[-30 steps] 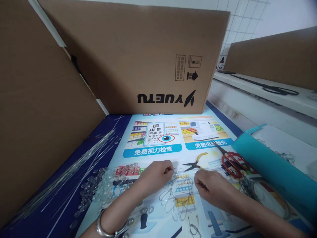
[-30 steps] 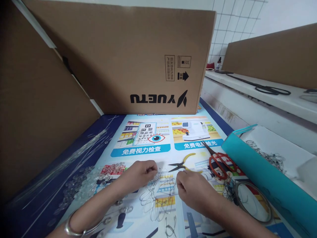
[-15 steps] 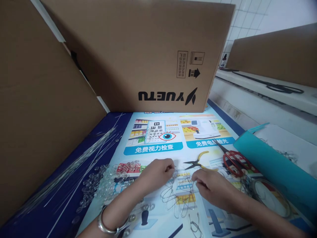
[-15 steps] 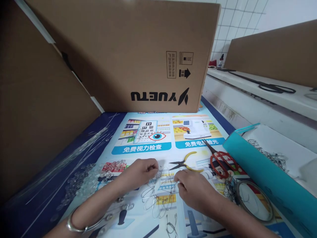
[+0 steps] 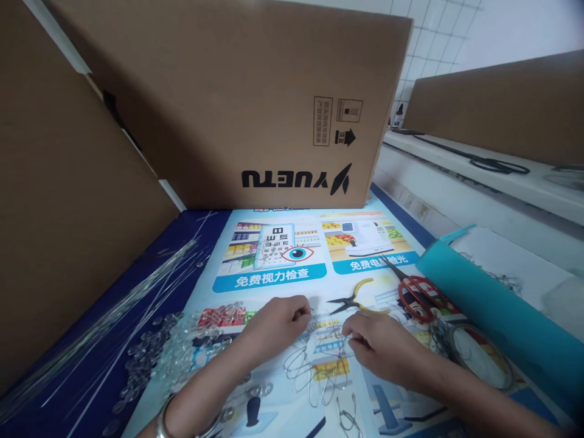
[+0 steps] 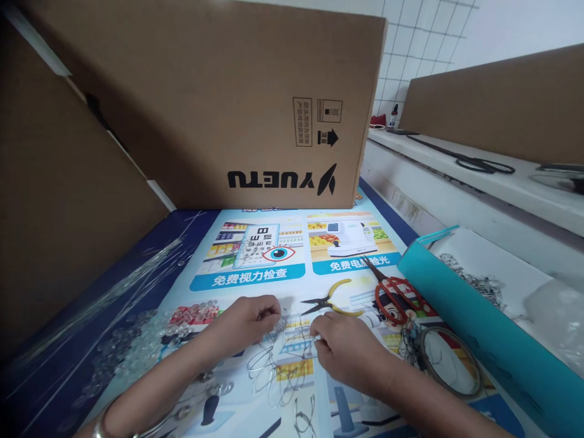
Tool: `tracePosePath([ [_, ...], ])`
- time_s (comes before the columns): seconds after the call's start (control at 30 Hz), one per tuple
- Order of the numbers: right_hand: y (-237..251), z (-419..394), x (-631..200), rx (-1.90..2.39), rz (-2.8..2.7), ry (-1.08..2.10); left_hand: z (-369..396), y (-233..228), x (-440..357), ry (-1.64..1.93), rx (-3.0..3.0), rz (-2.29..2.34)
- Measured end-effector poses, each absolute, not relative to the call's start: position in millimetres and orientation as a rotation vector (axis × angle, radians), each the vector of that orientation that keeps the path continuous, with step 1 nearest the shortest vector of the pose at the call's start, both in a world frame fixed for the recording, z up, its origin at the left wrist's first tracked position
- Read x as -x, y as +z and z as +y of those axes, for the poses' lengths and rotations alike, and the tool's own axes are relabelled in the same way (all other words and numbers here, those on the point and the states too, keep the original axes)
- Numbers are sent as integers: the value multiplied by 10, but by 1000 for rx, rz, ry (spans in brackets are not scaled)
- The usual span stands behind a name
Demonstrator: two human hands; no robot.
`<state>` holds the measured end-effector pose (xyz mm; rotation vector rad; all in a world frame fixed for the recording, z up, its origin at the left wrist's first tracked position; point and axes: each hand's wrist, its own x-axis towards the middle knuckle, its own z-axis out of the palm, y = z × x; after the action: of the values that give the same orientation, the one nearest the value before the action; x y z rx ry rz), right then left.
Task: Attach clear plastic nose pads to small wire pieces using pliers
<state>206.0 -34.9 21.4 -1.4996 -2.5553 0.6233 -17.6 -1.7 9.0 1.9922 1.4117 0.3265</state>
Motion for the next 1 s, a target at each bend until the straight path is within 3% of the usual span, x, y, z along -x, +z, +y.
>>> tracePosePath([
  [0.23, 268, -330, -2063, 1452, -2561, 545, -12, 59, 184, 324, -1974, 1391],
  [0.7, 488, -189, -1739, 838, -2983, 685, 10, 42, 182, 325, -2037, 1352],
  [1.0, 496, -149, -1813, 728, -2867, 756, 5, 19, 183, 323, -2044, 1362],
])
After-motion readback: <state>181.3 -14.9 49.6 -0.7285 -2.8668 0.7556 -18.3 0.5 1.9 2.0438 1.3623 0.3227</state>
